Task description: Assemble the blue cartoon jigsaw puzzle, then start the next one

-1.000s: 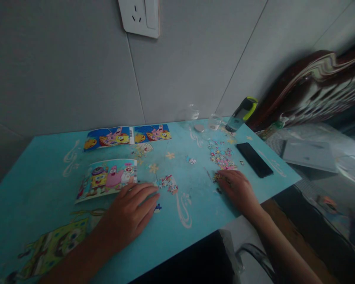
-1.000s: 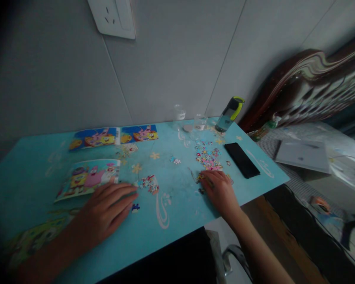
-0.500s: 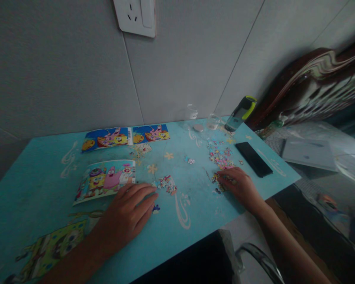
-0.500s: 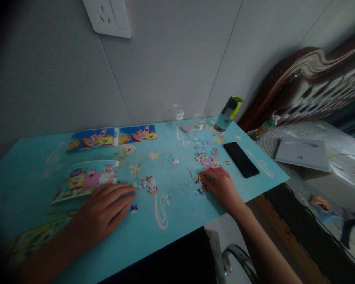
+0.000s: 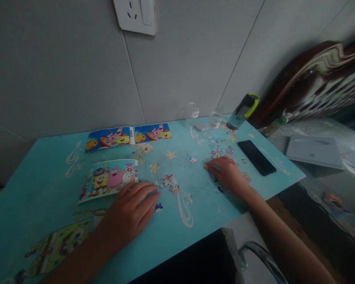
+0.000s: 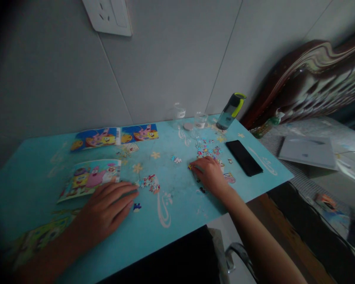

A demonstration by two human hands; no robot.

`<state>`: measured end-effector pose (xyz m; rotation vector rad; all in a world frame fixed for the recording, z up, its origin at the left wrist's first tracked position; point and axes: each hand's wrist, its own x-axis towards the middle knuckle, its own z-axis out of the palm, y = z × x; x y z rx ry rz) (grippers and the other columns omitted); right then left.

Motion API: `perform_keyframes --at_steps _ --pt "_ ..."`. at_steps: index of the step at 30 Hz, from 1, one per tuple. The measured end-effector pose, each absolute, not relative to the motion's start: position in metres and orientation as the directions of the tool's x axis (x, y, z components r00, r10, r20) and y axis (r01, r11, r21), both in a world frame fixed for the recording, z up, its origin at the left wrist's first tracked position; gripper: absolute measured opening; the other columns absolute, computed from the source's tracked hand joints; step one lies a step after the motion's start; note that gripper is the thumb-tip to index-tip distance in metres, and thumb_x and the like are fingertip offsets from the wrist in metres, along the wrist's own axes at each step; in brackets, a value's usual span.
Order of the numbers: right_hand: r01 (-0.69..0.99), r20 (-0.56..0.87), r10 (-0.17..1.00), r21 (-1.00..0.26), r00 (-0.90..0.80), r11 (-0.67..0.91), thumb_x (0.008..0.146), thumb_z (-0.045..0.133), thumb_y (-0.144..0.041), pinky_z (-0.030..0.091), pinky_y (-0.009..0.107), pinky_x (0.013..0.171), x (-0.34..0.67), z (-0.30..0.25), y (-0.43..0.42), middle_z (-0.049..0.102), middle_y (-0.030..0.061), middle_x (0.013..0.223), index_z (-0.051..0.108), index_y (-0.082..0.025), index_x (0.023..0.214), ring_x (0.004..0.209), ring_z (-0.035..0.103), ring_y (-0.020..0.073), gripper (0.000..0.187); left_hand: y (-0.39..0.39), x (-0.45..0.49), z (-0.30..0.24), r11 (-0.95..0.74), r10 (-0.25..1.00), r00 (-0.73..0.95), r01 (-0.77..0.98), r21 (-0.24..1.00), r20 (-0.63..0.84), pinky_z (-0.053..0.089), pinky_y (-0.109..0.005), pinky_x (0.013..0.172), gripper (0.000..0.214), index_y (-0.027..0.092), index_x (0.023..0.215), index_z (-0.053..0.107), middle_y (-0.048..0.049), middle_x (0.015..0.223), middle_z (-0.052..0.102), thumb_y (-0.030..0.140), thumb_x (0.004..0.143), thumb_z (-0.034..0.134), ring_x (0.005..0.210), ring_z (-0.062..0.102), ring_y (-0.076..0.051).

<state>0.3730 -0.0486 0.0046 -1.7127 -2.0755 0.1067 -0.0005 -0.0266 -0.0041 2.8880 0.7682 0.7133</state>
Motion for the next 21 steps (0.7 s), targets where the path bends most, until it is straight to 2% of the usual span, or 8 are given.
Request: perform_keyframes --at_steps 4,9,14,21 --pt "0.909 0.290 0.945 -0.335 -0.151 0.248 0.093 0.064 -0.024 0.048 0.044 0.096 0.365 0.005 -0.028 0.077 0.0035 0.100 0.075 -0.025 0.104 0.100 0.067 0.0243 0.015 -0.026 0.001 -0.003 -0.876 0.480 0.765 0.444 0.188 0.429 0.038 -0.054 0.110 0.030 0.019 0.123 0.064 -0.0084 0.127 0.064 0.014 0.095 0.055 0.120 0.056 -0.026" --pt "0.902 0.313 0.942 -0.360 -0.124 0.238 0.094 0.063 -0.026 0.050 0.043 0.092 0.370 0.011 -0.026 0.076 0.0062 0.100 0.075 -0.023 0.104 0.095 0.068 0.0237 0.016 -0.029 0.003 0.003 -0.873 0.485 0.756 0.447 0.195 0.439 0.039 -0.053 0.109 0.030 0.019 0.123 0.065 -0.0084 0.126 0.065 0.012 0.095 0.055 0.119 0.056 -0.025" --pt "0.900 0.306 0.940 -0.350 -0.155 0.262 0.094 0.061 -0.026 0.051 0.043 0.089 0.374 0.010 -0.033 0.076 0.0057 0.097 0.075 -0.024 0.102 0.094 0.067 0.0236 0.016 -0.033 0.005 0.005 -0.876 0.479 0.749 0.439 0.199 0.458 0.036 -0.055 0.112 0.027 0.019 0.119 0.067 -0.0085 0.123 0.066 0.013 0.095 0.055 0.118 0.058 -0.026" --pt "0.915 0.296 0.937 -0.296 -0.184 0.273 0.093 0.062 -0.019 0.049 0.044 0.094 0.361 0.006 -0.024 0.077 0.0039 0.097 0.076 -0.024 0.099 0.098 0.066 0.0243 0.016 -0.029 0.004 0.001 -0.866 0.498 0.749 0.456 0.205 0.437 0.037 -0.055 0.111 0.028 0.019 0.120 0.066 -0.0085 0.125 0.065 0.013 0.095 0.054 0.119 0.057 -0.026"
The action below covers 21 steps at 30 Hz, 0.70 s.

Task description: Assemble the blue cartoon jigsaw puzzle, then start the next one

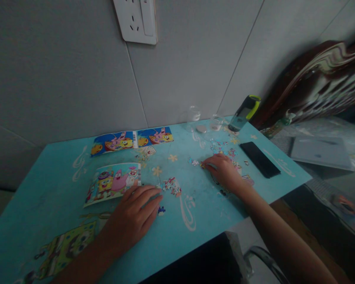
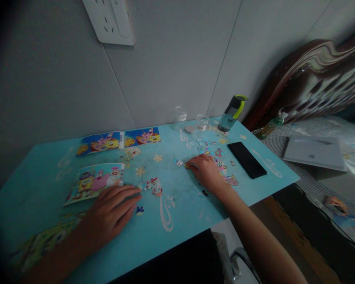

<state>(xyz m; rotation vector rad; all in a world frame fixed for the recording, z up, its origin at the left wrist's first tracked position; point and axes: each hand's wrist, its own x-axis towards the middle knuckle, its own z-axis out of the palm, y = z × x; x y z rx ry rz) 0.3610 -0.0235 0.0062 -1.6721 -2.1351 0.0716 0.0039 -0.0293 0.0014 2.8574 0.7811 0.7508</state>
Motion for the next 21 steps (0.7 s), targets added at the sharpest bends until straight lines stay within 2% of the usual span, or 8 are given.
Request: perform_keyframes --at_steps 6,10,15,21 --pt "0.892 0.352 0.920 -0.342 -0.169 0.295 0.094 0.056 -0.016 0.051 0.043 0.092 0.364 0.017 -0.030 0.077 0.0057 0.100 0.076 -0.024 0.105 0.097 0.069 0.0232 0.024 -0.027 0.002 0.000 -0.869 0.492 0.761 0.457 0.188 0.424 0.036 -0.055 0.112 0.028 0.020 0.120 0.067 -0.0081 0.126 0.064 0.014 0.095 0.055 0.120 0.057 -0.026" --pt "0.912 0.373 0.927 -0.363 -0.043 0.189 0.096 0.052 -0.023 0.054 0.044 0.089 0.388 0.018 -0.065 0.077 0.0082 0.102 0.075 -0.023 0.108 0.095 0.070 0.0249 0.026 -0.027 0.001 -0.002 -0.872 0.486 0.758 0.454 0.184 0.434 0.037 -0.054 0.111 0.029 0.020 0.120 0.066 -0.0081 0.126 0.064 0.015 0.095 0.054 0.120 0.057 -0.025" --pt "0.923 0.308 0.950 -0.377 0.043 0.080 0.094 0.058 -0.028 0.057 0.042 0.083 0.404 0.014 -0.110 0.077 0.0087 0.099 0.075 -0.024 0.103 0.091 0.071 0.0263 0.021 -0.029 0.002 -0.003 -0.878 0.476 0.770 0.444 0.178 0.426 0.036 -0.054 0.112 0.029 0.020 0.123 0.065 -0.0074 0.126 0.064 0.014 0.096 0.053 0.121 0.056 -0.025" --pt "0.890 0.215 0.975 -0.434 -0.048 0.140 0.095 0.059 -0.028 0.054 0.043 0.090 0.393 0.010 -0.118 0.076 0.0057 0.106 0.072 -0.026 0.109 0.099 0.069 0.0247 0.019 -0.028 0.001 -0.004 -0.879 0.472 0.771 0.445 0.169 0.427 0.034 -0.054 0.113 0.027 0.021 0.119 0.066 -0.0070 0.127 0.063 0.016 0.096 0.053 0.121 0.056 -0.025"
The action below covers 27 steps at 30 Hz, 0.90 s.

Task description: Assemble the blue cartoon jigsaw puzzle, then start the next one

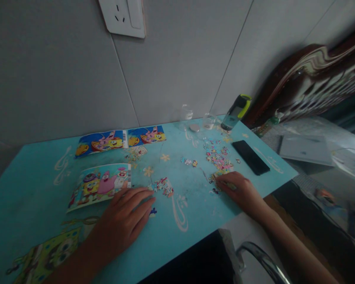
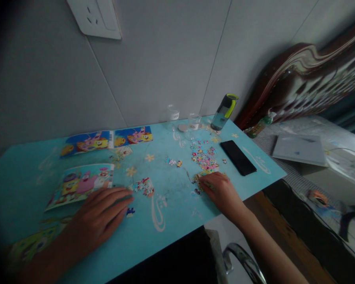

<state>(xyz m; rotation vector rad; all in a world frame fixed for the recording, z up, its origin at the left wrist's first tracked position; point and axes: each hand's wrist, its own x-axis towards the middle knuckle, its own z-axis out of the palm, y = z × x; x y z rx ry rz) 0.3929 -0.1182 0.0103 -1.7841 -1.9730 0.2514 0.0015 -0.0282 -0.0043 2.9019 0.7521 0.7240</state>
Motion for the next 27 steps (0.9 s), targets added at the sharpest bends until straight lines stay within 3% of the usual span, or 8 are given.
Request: perform_keyframes --at_steps 7,14,20,23,27 --pt "0.884 0.223 0.975 -0.450 -0.026 0.126 0.092 0.065 -0.027 0.052 0.045 0.093 0.395 0.002 -0.113 0.075 0.0040 0.106 0.074 -0.028 0.107 0.100 0.068 0.0242 0.018 -0.025 -0.001 -0.007 -0.881 0.467 0.773 0.450 0.149 0.428 0.036 -0.053 0.112 0.029 0.021 0.122 0.064 -0.0070 0.130 0.062 0.015 0.095 0.054 0.121 0.055 -0.025" --pt "0.763 0.143 0.990 -0.640 0.003 0.090 0.093 0.063 -0.023 0.054 0.037 0.084 0.376 0.010 -0.108 0.072 0.0059 0.103 0.072 -0.025 0.108 0.092 0.068 0.0203 0.018 -0.028 0.002 -0.006 -0.875 0.480 0.761 0.450 0.176 0.437 0.036 -0.053 0.112 0.029 0.021 0.122 0.065 -0.0076 0.128 0.063 0.015 0.096 0.053 0.120 0.055 -0.025" --pt "0.545 0.143 0.967 -0.804 -0.209 0.237 0.093 0.064 -0.020 0.055 0.030 0.083 0.294 0.024 -0.085 0.072 0.0038 0.102 0.075 -0.026 0.107 0.090 0.068 0.0157 0.018 -0.029 0.004 0.000 -0.866 0.499 0.753 0.453 0.213 0.429 0.035 -0.054 0.112 0.026 0.019 0.120 0.066 -0.0084 0.124 0.065 0.016 0.098 0.052 0.119 0.055 -0.025" --pt "0.510 0.178 0.943 -0.805 -0.281 0.303 0.094 0.061 -0.016 0.055 0.030 0.085 0.266 0.028 -0.068 0.073 0.0038 0.102 0.075 -0.025 0.108 0.090 0.068 0.0153 0.022 -0.029 0.004 0.002 -0.859 0.510 0.749 0.462 0.219 0.422 0.036 -0.053 0.111 0.026 0.019 0.119 0.066 -0.0082 0.124 0.065 0.016 0.097 0.052 0.119 0.055 -0.025" --pt "0.615 0.225 0.947 -0.720 -0.230 0.321 0.095 0.057 -0.014 0.054 0.035 0.091 0.267 0.021 -0.060 0.073 0.0064 0.105 0.073 -0.022 0.111 0.097 0.068 0.0190 0.024 -0.029 0.004 0.003 -0.861 0.508 0.750 0.457 0.222 0.423 0.036 -0.053 0.110 0.026 0.019 0.119 0.066 -0.0080 0.123 0.065 0.017 0.098 0.053 0.117 0.055 -0.026"
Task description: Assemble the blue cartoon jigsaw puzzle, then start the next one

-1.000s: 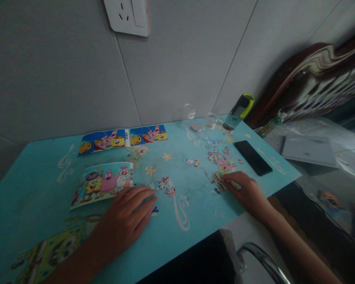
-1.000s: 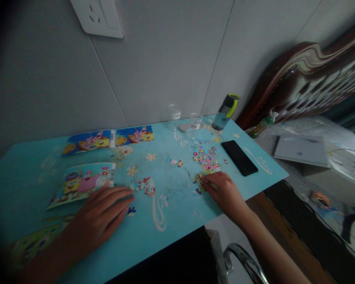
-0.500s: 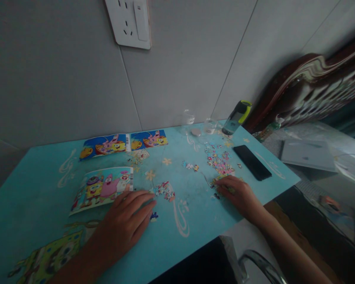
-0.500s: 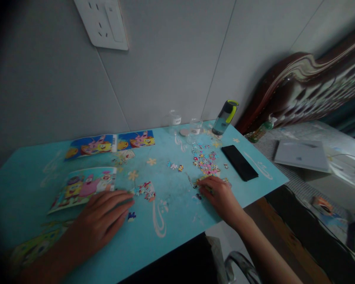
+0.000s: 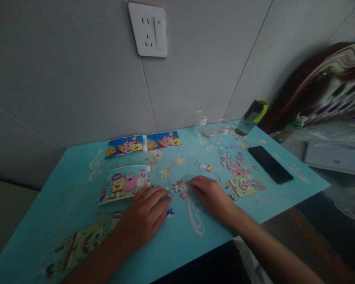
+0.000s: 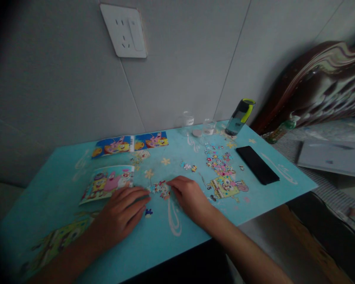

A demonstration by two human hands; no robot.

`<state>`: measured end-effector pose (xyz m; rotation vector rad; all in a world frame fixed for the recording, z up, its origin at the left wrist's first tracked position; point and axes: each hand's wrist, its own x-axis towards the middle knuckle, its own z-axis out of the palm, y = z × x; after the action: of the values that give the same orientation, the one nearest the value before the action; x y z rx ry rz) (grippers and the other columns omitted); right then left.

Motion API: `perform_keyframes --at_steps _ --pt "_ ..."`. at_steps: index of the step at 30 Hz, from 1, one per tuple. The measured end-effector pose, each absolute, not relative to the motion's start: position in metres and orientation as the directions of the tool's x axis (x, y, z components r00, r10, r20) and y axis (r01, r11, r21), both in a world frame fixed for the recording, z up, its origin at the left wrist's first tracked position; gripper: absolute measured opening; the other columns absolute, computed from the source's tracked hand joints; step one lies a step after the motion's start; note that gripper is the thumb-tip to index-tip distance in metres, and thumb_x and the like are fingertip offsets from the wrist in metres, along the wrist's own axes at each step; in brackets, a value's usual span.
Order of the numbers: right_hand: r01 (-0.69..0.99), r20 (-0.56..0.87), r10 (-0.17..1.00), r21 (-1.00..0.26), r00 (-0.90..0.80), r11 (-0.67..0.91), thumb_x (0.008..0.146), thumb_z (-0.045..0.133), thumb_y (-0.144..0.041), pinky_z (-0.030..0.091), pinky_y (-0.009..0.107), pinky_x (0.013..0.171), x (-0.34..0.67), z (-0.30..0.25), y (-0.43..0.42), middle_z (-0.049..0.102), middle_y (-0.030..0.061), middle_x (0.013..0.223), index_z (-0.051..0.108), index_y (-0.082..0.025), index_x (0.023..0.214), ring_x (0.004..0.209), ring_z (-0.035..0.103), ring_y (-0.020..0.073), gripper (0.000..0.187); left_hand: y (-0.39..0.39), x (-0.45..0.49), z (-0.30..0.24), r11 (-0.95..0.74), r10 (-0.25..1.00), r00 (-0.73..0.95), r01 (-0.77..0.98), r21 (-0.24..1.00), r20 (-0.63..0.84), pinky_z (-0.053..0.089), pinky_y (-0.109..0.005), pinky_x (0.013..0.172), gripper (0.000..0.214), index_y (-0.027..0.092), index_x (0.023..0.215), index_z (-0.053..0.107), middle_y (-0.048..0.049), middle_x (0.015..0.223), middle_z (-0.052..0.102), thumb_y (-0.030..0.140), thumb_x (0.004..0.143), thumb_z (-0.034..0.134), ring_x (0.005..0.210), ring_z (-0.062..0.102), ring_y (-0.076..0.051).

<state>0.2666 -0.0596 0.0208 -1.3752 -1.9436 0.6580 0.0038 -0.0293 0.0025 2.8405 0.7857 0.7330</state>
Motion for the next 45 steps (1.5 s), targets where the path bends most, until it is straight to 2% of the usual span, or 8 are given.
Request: perform_keyframes --at_steps 6,12,18,22,26,30,37,45 --pt "0.743 0.267 0.957 -0.616 -0.115 0.261 0.097 0.054 -0.017 0.054 0.038 0.090 0.320 0.001 -0.103 0.072 0.0064 0.105 0.071 -0.023 0.110 0.098 0.067 0.0208 0.023 -0.028 0.003 -0.002 -0.873 0.487 0.755 0.439 0.213 0.439 0.035 -0.053 0.110 0.027 0.019 0.120 0.066 -0.0075 0.123 0.065 0.016 0.098 0.052 0.118 0.055 -0.025" --pt "0.913 0.354 0.921 -0.408 0.161 -0.003 0.097 0.056 -0.026 0.050 0.045 0.097 0.387 -0.009 -0.142 0.072 0.0083 0.111 0.071 -0.023 0.112 0.104 0.065 0.0255 0.022 -0.027 0.001 -0.011 -0.886 0.461 0.783 0.434 0.165 0.417 0.035 -0.051 0.112 0.030 0.021 0.124 0.064 -0.0061 0.128 0.062 0.015 0.096 0.053 0.121 0.055 -0.024" --pt "0.924 0.357 0.883 -0.337 0.304 -0.182 0.096 0.057 -0.036 0.051 0.044 0.093 0.419 -0.005 -0.136 0.073 0.0077 0.110 0.073 -0.023 0.109 0.101 0.065 0.0274 0.025 -0.022 0.000 -0.012 -0.883 0.468 0.786 0.439 0.166 0.405 0.034 -0.050 0.112 0.032 0.022 0.126 0.062 -0.0053 0.130 0.061 0.017 0.096 0.053 0.122 0.054 -0.024" --pt "0.931 0.333 0.885 -0.275 0.325 -0.239 0.095 0.057 -0.039 0.049 0.047 0.095 0.424 -0.003 -0.131 0.073 0.0080 0.114 0.072 -0.023 0.114 0.104 0.065 0.0296 0.030 -0.019 -0.001 -0.011 -0.890 0.453 0.789 0.427 0.159 0.415 0.036 -0.049 0.110 0.030 0.021 0.124 0.063 -0.0054 0.130 0.062 0.017 0.096 0.052 0.121 0.054 -0.023" --pt "0.934 0.263 0.922 -0.296 0.283 -0.202 0.096 0.056 -0.040 0.050 0.043 0.094 0.427 -0.005 -0.131 0.075 0.0058 0.111 0.073 -0.024 0.113 0.102 0.066 0.0269 0.029 -0.020 -0.002 -0.011 -0.886 0.460 0.791 0.435 0.158 0.404 0.035 -0.049 0.112 0.031 0.022 0.124 0.063 -0.0057 0.131 0.061 0.017 0.096 0.053 0.122 0.055 -0.024" --pt "0.926 0.253 0.927 -0.327 0.276 -0.186 0.095 0.056 -0.040 0.051 0.042 0.092 0.430 -0.009 -0.131 0.075 0.0058 0.107 0.074 -0.024 0.109 0.097 0.068 0.0254 0.027 -0.021 -0.003 -0.013 -0.882 0.468 0.788 0.441 0.164 0.400 0.036 -0.050 0.113 0.032 0.023 0.125 0.063 -0.0059 0.131 0.062 0.018 0.095 0.053 0.122 0.056 -0.024" --pt "0.882 0.207 0.936 -0.440 0.285 -0.171 0.094 0.057 -0.043 0.054 0.038 0.079 0.433 -0.006 -0.125 0.073 0.0089 0.107 0.072 -0.023 0.116 0.084 0.069 0.0228 0.034 -0.024 -0.002 -0.009 -0.886 0.462 0.787 0.431 0.172 0.409 0.036 -0.051 0.111 0.033 0.022 0.126 0.062 -0.0065 0.130 0.061 0.016 0.095 0.054 0.123 0.054 -0.024" --pt "0.828 0.210 0.938 -0.547 0.275 -0.120 0.092 0.060 -0.038 0.055 0.037 0.075 0.435 -0.008 -0.122 0.070 0.0098 0.111 0.069 -0.021 0.121 0.081 0.067 0.0205 0.035 -0.025 0.000 -0.007 -0.890 0.452 0.779 0.426 0.163 0.434 0.037 -0.053 0.111 0.030 0.020 0.123 0.064 -0.0071 0.127 0.063 0.014 0.095 0.054 0.121 0.055 -0.025"
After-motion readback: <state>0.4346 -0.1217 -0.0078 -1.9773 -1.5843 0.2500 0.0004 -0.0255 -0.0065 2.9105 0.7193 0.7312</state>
